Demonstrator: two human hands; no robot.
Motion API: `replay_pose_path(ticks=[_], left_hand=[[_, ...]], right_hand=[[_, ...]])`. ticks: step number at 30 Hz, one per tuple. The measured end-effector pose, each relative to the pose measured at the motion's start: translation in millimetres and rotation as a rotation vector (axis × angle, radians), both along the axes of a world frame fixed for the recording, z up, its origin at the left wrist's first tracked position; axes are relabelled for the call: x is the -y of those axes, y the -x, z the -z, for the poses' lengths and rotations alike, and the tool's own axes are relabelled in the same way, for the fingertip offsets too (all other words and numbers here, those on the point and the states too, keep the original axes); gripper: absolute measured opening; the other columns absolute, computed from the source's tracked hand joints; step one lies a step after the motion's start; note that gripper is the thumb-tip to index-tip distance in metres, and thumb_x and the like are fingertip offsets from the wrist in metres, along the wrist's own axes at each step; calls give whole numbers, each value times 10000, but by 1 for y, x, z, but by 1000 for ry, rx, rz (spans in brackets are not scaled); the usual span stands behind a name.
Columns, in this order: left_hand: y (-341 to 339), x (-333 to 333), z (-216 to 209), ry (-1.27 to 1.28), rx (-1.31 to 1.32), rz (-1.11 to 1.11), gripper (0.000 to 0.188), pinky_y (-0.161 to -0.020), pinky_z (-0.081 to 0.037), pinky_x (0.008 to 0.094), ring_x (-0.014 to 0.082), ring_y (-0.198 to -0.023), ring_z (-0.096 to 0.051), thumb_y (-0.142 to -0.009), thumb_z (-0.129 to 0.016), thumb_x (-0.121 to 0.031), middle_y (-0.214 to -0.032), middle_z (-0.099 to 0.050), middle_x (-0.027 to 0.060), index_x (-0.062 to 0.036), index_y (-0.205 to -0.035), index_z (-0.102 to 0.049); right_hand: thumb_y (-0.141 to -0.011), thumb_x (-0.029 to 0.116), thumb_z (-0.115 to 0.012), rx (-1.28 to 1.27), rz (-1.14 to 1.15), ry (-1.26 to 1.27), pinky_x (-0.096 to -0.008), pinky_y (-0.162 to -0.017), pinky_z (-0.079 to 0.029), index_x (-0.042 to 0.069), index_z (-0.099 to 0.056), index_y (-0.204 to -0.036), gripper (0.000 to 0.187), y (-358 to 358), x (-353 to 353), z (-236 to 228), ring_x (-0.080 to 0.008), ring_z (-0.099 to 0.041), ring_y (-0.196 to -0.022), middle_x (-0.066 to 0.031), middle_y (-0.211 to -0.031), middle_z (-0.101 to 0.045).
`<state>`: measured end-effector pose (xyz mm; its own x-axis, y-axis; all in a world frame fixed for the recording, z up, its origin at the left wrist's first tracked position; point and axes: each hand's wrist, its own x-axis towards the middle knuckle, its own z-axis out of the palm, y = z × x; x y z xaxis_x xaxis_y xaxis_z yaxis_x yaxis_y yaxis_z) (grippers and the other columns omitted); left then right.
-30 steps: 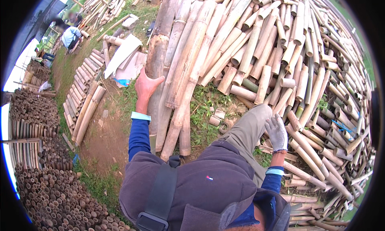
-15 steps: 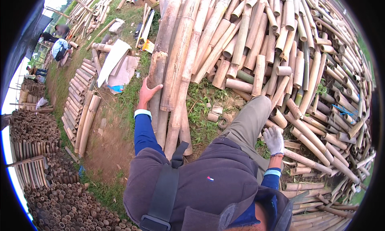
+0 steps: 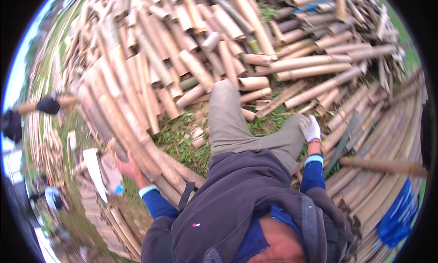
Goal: The person repeatedly picks up bamboo poles from a large pile on the ground and stacks them into a more organized arrangement. They handle the poles one at a time, lifting and placing them to build up a neat stack.
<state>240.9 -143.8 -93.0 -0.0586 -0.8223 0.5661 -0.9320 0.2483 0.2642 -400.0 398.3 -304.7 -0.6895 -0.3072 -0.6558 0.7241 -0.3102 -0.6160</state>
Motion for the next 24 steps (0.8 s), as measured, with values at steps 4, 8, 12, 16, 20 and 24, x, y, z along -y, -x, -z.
replay_pose_path(ticks=[4, 8, 12, 16, 20, 24], left_hand=[[88, -38, 14, -103, 47, 203, 586, -1159, -401, 535, 438, -1300, -547, -931, -775, -247, -1384, -621, 262, 31, -1421, -611], [202, -69, 35, -343, 98, 497, 518, -1145, -421, 500, 402, -1283, -568, -975, -741, -207, -1390, -617, 246, 39, -1411, -608], [282, -81, 37, -463, 101, 744, 461, -1117, -437, 505, 390, -1279, -563, -978, -732, -153, -1357, -623, 232, 40, -1379, -614], [339, -103, 16, -441, 261, 869, 454, -1081, -441, 511, 397, -1243, -571, -961, -746, -161, -1332, -642, 213, 10, -1366, -632], [378, -118, 10, -505, 287, 934, 466, -1089, -446, 494, 360, -1280, -560, -985, -749, -219, -1361, -637, 181, -8, -1384, -637], [389, -135, 9, -552, 304, 913, 454, -1024, -490, 469, 339, -1257, -558, -999, -741, -248, -1350, -623, 171, -29, -1386, -647]], right_hand=[[-1050, 394, -621, 38, 250, -360, -543, -1072, -509, 136, -367, -1611, 667, -9, -50, 43, -418, -583, -1322, -168, -1672, -374], [-984, 464, -672, 157, 185, -697, -467, -1006, -548, 78, -501, -1513, 677, -24, -129, 72, -383, -593, -1316, -141, -1540, -527], [-935, 514, -659, -79, 138, -1260, -501, -1107, -484, 9, -564, -1442, 722, -23, -132, 87, -463, -589, -1302, -320, -1405, -593], [-943, 530, -636, -46, 42, -1500, -516, -1101, -490, 3, -553, -1455, 739, 18, -126, 53, -473, -608, -1267, -335, -1352, -618], [-929, 514, -667, -25, 123, -1679, -528, -1078, -510, 16, -562, -1454, 731, 36, -161, 47, -444, -626, -1256, -276, -1355, -641], [-894, 503, -718, 133, 81, -1625, -513, -1084, -511, 20, -585, -1452, 750, -1, -177, 46, -423, -620, -1280, -282, -1361, -644]])
